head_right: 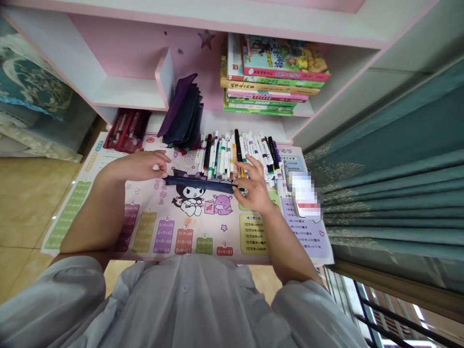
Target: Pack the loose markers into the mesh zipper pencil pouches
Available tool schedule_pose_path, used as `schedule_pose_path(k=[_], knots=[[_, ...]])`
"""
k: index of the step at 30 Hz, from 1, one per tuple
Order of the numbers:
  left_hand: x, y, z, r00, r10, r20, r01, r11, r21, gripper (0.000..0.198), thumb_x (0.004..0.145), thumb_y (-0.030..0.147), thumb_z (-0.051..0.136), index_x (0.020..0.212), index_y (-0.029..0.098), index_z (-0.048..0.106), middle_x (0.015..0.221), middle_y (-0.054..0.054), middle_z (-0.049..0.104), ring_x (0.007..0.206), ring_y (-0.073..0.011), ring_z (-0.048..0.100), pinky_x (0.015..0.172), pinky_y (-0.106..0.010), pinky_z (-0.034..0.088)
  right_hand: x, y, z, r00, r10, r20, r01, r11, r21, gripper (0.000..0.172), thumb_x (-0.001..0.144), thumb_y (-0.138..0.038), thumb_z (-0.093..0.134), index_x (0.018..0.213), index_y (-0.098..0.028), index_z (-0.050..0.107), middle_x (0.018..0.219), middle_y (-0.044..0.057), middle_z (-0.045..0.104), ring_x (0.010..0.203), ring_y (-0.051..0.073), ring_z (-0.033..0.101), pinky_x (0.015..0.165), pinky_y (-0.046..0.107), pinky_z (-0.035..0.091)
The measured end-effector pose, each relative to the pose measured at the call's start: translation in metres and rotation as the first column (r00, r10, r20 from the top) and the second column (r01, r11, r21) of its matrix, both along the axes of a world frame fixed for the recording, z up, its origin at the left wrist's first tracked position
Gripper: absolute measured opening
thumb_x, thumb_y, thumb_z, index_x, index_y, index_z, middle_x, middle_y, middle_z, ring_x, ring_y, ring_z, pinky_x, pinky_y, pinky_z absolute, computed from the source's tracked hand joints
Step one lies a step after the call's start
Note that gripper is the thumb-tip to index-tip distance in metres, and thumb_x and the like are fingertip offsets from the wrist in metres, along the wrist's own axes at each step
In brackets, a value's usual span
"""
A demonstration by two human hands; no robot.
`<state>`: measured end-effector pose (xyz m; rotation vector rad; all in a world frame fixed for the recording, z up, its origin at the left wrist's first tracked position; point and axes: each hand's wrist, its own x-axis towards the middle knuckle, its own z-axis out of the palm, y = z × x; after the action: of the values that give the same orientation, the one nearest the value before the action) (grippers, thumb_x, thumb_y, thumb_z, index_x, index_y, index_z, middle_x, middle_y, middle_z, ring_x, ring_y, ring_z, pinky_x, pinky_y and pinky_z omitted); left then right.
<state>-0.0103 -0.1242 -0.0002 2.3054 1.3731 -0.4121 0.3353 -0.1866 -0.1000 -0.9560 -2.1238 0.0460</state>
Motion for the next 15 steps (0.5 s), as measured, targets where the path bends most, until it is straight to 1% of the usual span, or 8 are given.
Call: schedule_pose_path(k=[4, 9, 15], knots=[[-0.003, 0.002, -0.001, 1.000, -0.002, 0.006, 0.002, 1.000, -0.013, 0.025, 0.084, 0.036, 0.050, 0.081, 0.021, 0.069, 0.137, -0.003, 0.060, 0.122, -0.0264, 0.058, 0.109, -0.046, 0.035, -0.001, -0.001, 0.000, 1.000, -0.001, -0.005, 0.001, 1.000, -0.005, 0.002, 0.078, -0.023, 0.065, 0.078, -0.025, 0.066, 0.140, 0.000, 0.054, 0.146, 0.039, 0.033, 0.115, 0.064, 0.034], [-0.011, 0.005, -0.004, 0.997, -0.041, 0.066, 0.041, 0.999, 0.007, 0.023, 0.082, 0.036, 0.050, 0.079, 0.022, 0.069, 0.127, -0.002, 0.066, 0.115, -0.0221, 0.061, 0.100, -0.035, 0.041, -0.001, -0.001, 0.000, 1.000, -0.012, -0.001, 0.012, 0.999, -0.030, 0.001, 0.077, -0.025, 0.065, 0.077, -0.026, 0.066, 0.141, -0.001, 0.054, 0.146, 0.039, 0.033, 0.116, 0.065, 0.033], [-0.014, 0.006, -0.004, 0.997, -0.050, 0.067, 0.050, 0.999, -0.001, 0.022, 0.081, 0.034, 0.051, 0.079, 0.022, 0.069, 0.127, -0.002, 0.066, 0.114, -0.0219, 0.061, 0.098, -0.032, 0.041, 0.000, -0.001, 0.000, 0.999, -0.031, 0.026, 0.032, 0.998, -0.058, 0.001, 0.076, -0.027, 0.066, 0.076, -0.026, 0.066, 0.140, 0.000, 0.055, 0.146, 0.039, 0.031, 0.116, 0.065, 0.033]])
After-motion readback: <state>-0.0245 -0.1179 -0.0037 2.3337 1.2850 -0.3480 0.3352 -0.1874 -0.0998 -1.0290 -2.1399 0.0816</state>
